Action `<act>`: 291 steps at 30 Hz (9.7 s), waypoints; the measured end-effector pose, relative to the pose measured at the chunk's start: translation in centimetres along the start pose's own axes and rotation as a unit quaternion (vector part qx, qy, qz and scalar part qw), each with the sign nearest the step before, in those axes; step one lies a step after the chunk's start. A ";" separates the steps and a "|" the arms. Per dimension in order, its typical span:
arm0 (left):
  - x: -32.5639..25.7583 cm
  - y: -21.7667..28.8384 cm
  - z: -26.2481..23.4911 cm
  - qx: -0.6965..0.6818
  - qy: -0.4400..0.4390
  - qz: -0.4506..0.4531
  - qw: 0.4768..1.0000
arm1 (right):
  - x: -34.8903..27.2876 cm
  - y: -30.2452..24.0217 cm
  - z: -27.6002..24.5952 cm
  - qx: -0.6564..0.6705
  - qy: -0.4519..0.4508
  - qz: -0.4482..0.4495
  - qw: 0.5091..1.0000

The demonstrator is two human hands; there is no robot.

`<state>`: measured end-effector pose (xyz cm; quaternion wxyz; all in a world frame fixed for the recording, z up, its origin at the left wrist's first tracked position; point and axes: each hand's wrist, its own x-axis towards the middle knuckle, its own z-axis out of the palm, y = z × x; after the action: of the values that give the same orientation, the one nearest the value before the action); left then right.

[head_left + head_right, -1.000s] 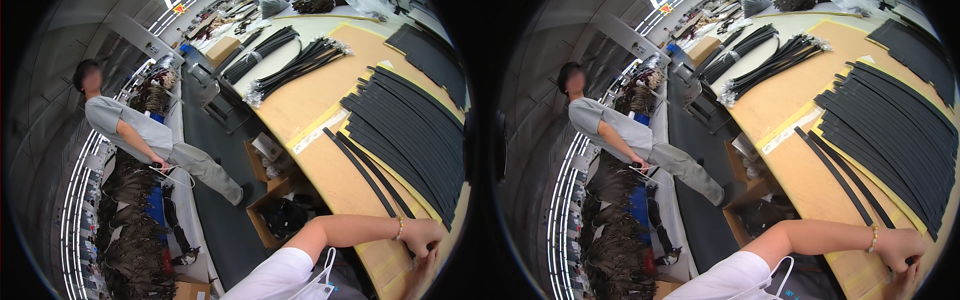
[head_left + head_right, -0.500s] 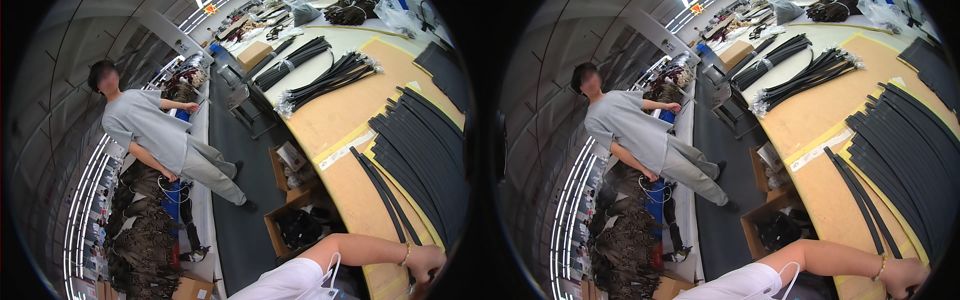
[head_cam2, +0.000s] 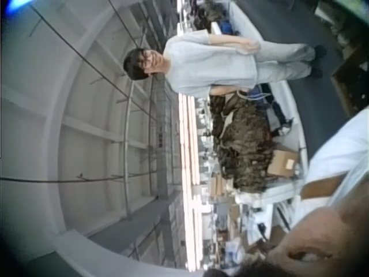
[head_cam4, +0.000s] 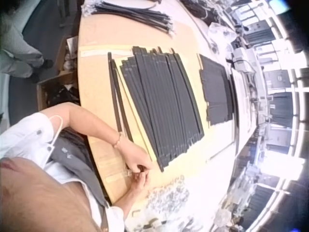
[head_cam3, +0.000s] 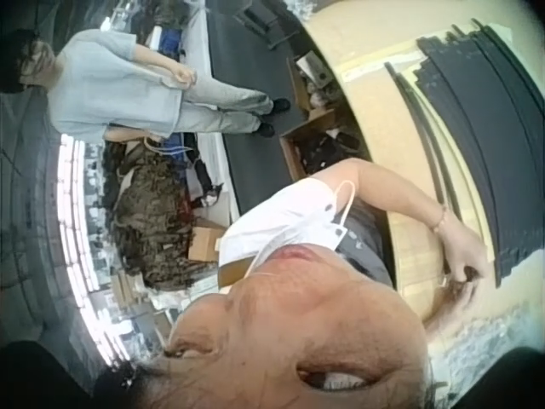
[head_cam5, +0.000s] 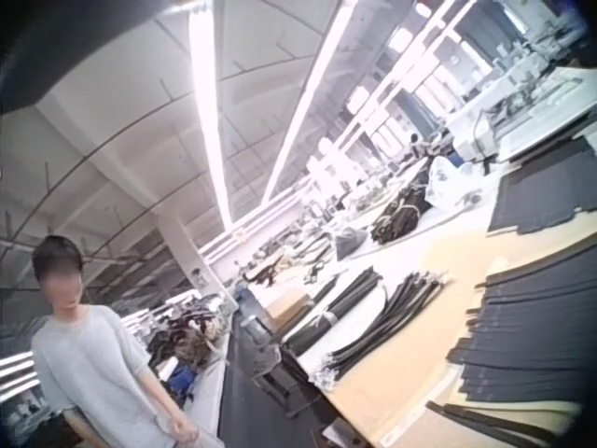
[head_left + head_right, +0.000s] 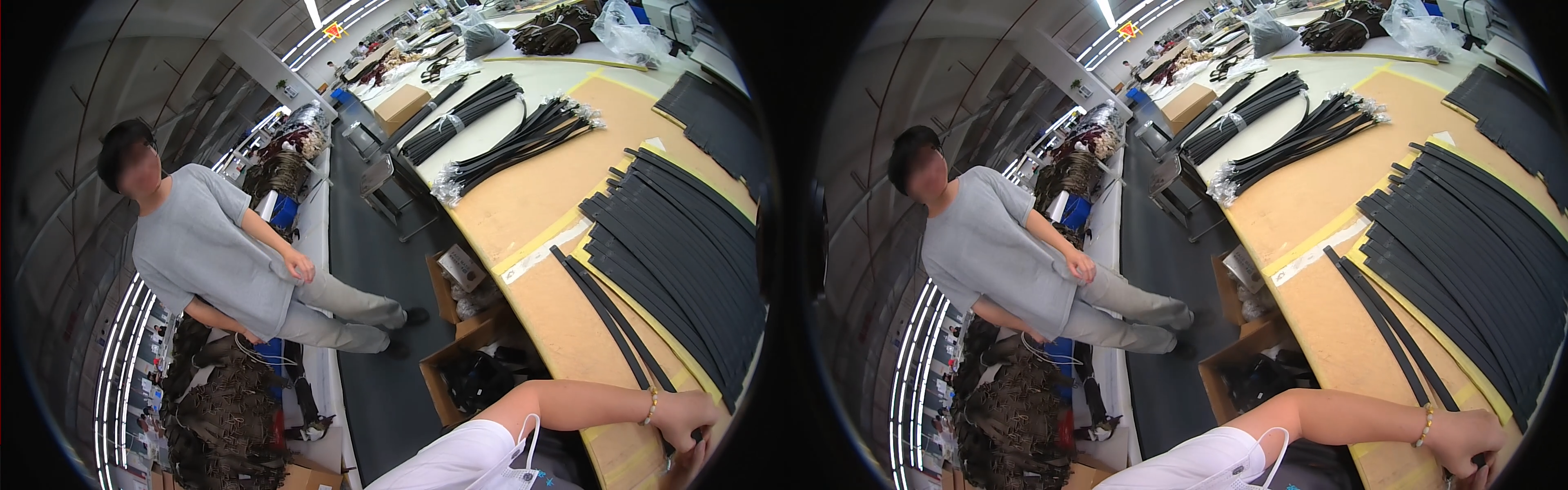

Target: Manually attaching metal hardware rings to leather or synthetic straps at a workshop table.

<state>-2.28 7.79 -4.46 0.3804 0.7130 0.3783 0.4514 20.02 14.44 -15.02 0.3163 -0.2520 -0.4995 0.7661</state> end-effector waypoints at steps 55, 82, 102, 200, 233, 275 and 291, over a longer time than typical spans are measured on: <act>-0.3 1.6 -0.7 -0.016 -0.015 0.034 0.999 | -5.4 -0.9 2.5 0.033 0.068 -0.008 0.997; 3.2 20.3 -9.4 0.383 0.196 0.382 0.818 | -4.9 -7.8 7.8 -0.172 -0.014 -0.043 0.984; -1.8 3.8 0.7 0.064 0.020 -0.025 0.997 | -4.2 -9.2 7.7 -0.048 -0.022 -0.007 0.999; -2.3 2.5 -1.4 0.075 -0.078 -0.087 0.990 | -4.5 -8.9 8.6 -0.264 -0.055 -0.057 0.961; -13.9 1.9 -19.4 0.452 0.111 -0.078 0.882 | -2.9 -11.7 6.0 -0.373 0.036 0.087 0.923; -2.5 5.6 -7.4 0.362 -0.017 0.132 0.922 | -1.8 -9.5 4.2 -0.182 0.105 -0.106 0.972; 1.1 -1.4 -4.2 0.268 -0.073 0.080 0.957 | -3.1 -7.0 6.4 -0.349 0.235 -0.154 0.894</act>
<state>-6.17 10.20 -4.02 0.1647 0.8475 0.3986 0.3095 19.28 10.39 -5.96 0.4299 -0.4388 -0.6784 0.4030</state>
